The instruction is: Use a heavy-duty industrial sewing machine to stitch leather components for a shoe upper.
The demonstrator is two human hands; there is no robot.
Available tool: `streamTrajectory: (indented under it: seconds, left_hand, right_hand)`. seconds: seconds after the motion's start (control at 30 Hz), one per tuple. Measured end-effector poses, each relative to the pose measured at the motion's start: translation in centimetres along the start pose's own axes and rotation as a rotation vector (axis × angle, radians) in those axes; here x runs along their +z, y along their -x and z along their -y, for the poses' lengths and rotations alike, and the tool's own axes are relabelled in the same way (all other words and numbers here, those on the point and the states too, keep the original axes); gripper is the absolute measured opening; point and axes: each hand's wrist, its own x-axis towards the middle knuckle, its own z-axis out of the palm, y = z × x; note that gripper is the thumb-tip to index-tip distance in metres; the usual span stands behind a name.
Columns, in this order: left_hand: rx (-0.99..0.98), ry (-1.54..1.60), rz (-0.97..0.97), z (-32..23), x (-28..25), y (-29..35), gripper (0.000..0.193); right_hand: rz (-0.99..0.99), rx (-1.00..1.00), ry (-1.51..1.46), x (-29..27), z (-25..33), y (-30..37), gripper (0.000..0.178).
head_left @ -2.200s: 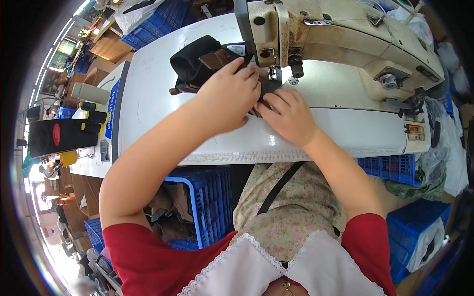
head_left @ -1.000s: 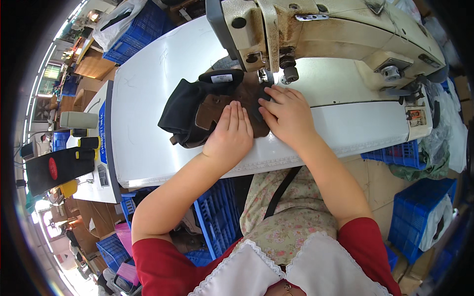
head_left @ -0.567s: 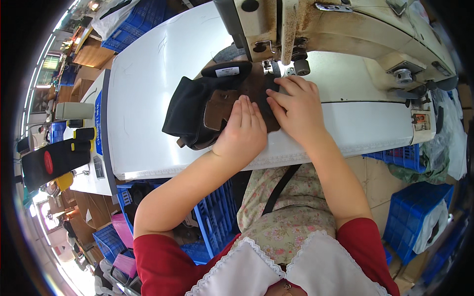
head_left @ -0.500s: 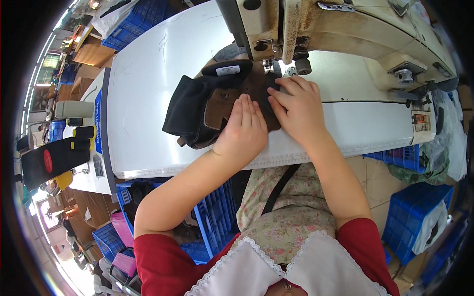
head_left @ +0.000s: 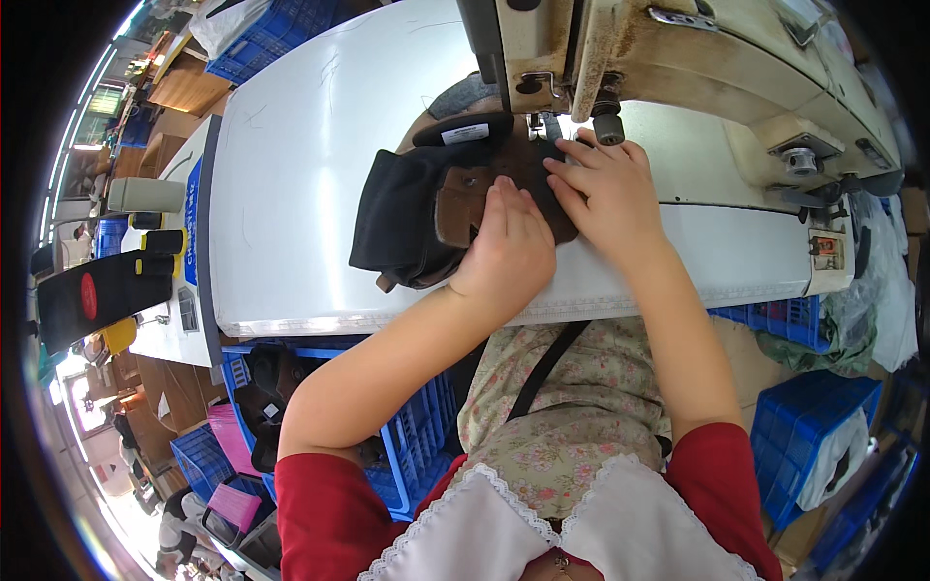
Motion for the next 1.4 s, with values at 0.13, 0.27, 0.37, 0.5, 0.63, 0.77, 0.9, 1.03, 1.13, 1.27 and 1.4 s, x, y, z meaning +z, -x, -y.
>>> streamTrajectory:
  seconds: [0.13, 0.27, 0.37, 0.5, 0.63, 0.77, 0.9, 1.03, 1.13, 1.27, 1.4]
  left_hand:
    - [-0.025, 0.011, -0.004, -0.2, 0.1, -0.3, 0.042]
    - [-0.033, 0.012, -0.011, -0.3, 0.0, -0.3, 0.041]
    - [-0.036, 0.014, -0.025, -0.4, 0.2, -0.2, 0.041]
    - [-0.059, 0.003, -0.046, -0.7, 0.3, -0.4, 0.041]
    - [-0.066, 0.024, -0.044, -0.7, 0.2, -0.8, 0.041]
    - [-0.078, 0.026, -0.031, -1.0, 0.5, -1.2, 0.041]
    - [-0.086, 0.006, -0.041, -0.9, 0.7, -1.1, 0.040]
    - [-0.096, 0.027, -0.042, -1.1, 0.8, -1.1, 0.040]
    - [-0.116, 0.069, -0.081, -1.2, 1.0, -0.8, 0.039]
    - [-0.118, 0.055, -0.082, -1.2, 1.3, -0.8, 0.039]
    - [-0.098, 0.050, -0.129, -0.8, 1.5, -1.0, 0.038]
  right_hand:
    - [0.023, 0.006, -0.029, -0.1, -0.6, 0.0, 0.019]
    - [0.055, 0.035, -0.112, 0.0, -0.9, 0.4, 0.019]
    - [0.081, 0.004, -0.041, -0.3, -1.0, 0.2, 0.019]
    - [0.071, -0.025, -0.024, -0.1, -1.5, 0.1, 0.019]
    - [0.083, -0.055, 0.004, -0.2, -2.0, -0.3, 0.020]
    - [0.101, -0.043, 0.037, -0.3, -2.1, -0.5, 0.021]
    - [0.116, -0.045, -0.062, -0.4, -2.7, -0.5, 0.023]
    - [0.122, -0.076, -0.138, -0.4, -3.6, -0.2, 0.025]
    - [0.122, -0.113, -0.109, -0.3, -3.7, -0.3, 0.025]
    - [0.115, -0.131, -0.104, -0.2, -3.9, -0.3, 0.025]
    - [0.102, -0.143, -0.071, -0.2, -4.1, -0.5, 0.025]
